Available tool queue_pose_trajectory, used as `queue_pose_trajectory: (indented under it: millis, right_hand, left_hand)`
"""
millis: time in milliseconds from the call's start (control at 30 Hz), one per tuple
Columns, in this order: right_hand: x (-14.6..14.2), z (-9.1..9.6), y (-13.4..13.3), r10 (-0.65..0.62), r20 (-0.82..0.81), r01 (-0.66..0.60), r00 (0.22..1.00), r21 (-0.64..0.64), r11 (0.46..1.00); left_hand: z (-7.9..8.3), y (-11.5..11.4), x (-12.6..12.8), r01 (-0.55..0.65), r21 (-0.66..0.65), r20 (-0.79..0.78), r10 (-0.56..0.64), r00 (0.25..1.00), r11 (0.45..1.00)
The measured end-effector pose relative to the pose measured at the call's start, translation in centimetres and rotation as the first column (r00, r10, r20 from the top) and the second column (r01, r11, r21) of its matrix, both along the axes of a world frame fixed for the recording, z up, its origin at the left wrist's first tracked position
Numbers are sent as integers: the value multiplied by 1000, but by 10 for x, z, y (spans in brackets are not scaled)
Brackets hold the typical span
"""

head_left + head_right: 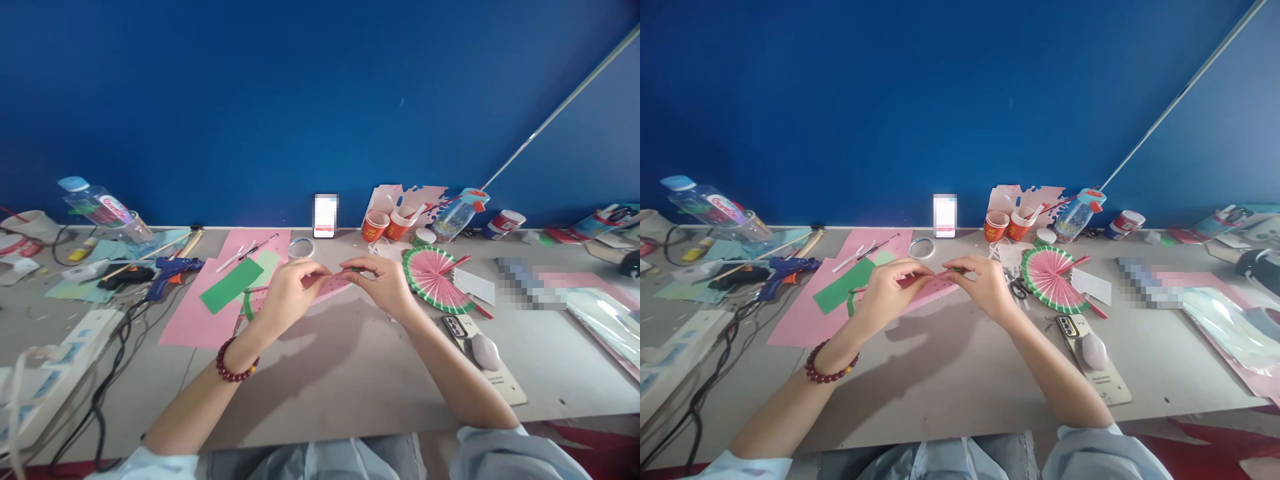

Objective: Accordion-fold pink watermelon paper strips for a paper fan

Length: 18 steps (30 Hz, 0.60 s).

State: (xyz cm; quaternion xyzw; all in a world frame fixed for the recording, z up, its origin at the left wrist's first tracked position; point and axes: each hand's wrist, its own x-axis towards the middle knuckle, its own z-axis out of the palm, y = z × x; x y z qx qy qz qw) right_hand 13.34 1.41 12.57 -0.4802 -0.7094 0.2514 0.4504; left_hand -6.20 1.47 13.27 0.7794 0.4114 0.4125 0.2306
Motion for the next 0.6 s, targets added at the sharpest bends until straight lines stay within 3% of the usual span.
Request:
queue_pose_trajectory:
  millis: [133,600]
  right_hand:
    - [2,-2,2,1,-40,-2,999,-31,1000]
    - [-3,-2,-4,12,-6,-11,1000,96,995]
  left_hand:
    - [2,1,-1,2,-37,11,-2,1000,999]
    - [6,-2,1,24,-83,-14,-25,1000,996]
